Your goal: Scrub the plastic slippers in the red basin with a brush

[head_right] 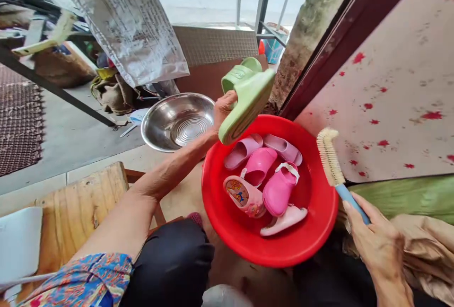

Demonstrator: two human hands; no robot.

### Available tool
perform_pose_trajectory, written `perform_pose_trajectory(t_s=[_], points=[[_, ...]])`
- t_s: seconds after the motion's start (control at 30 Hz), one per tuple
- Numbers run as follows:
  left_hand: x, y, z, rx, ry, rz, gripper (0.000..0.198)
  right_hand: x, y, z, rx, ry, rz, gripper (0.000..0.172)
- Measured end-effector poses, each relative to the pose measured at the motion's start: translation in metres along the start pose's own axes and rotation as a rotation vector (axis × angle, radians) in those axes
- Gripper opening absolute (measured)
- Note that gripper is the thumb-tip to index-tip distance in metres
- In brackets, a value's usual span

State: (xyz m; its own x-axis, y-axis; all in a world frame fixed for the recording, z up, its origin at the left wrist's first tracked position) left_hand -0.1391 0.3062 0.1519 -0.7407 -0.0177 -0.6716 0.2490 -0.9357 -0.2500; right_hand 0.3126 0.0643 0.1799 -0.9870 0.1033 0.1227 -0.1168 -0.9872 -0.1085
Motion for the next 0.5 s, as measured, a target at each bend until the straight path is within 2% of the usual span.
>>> perform_pose_trajectory(t_s=[0.13,0.23,0.3,0.4,0.5], points=[[-0.057,0.039,-0.049,0.325,0.065,-0.102,0.038,0.004,-0.019,0.008,-0.148,-0.165,-0.148,0.065],[-0.09,0.069,-0.088,0.523,0.072,-0.151,0.04,-0.001,-0.032,0.001,-0.211,-0.193,-0.149,0.065],[-0.11,0.093,-0.109,0.625,0.015,-0.189,0.037,-0.01,-0.037,-0.008,-0.186,-0.167,-0.147,0.061],[-0.137,0.14,-0.13,0.718,-0.078,-0.278,0.033,-0.022,-0.038,-0.028,-0.062,-0.106,-0.148,0.054],[-0.143,0.191,-0.144,0.726,-0.157,-0.311,0.035,-0.026,-0.031,-0.045,0.09,-0.047,-0.128,0.048]])
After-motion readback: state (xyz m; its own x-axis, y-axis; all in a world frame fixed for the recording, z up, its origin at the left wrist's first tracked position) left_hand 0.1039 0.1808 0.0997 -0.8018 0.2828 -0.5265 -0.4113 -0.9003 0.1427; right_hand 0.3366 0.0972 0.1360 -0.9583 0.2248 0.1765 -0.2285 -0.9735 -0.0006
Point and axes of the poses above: each hand's wrist, its own y-axis away from the middle knuckle, its own z-axis out of the back of the hand, x = y × z, the point moved 7 cm from there along -y, towards the middle knuckle, and after that the axes turned 7 degrees about z, right-handed, at the moved point
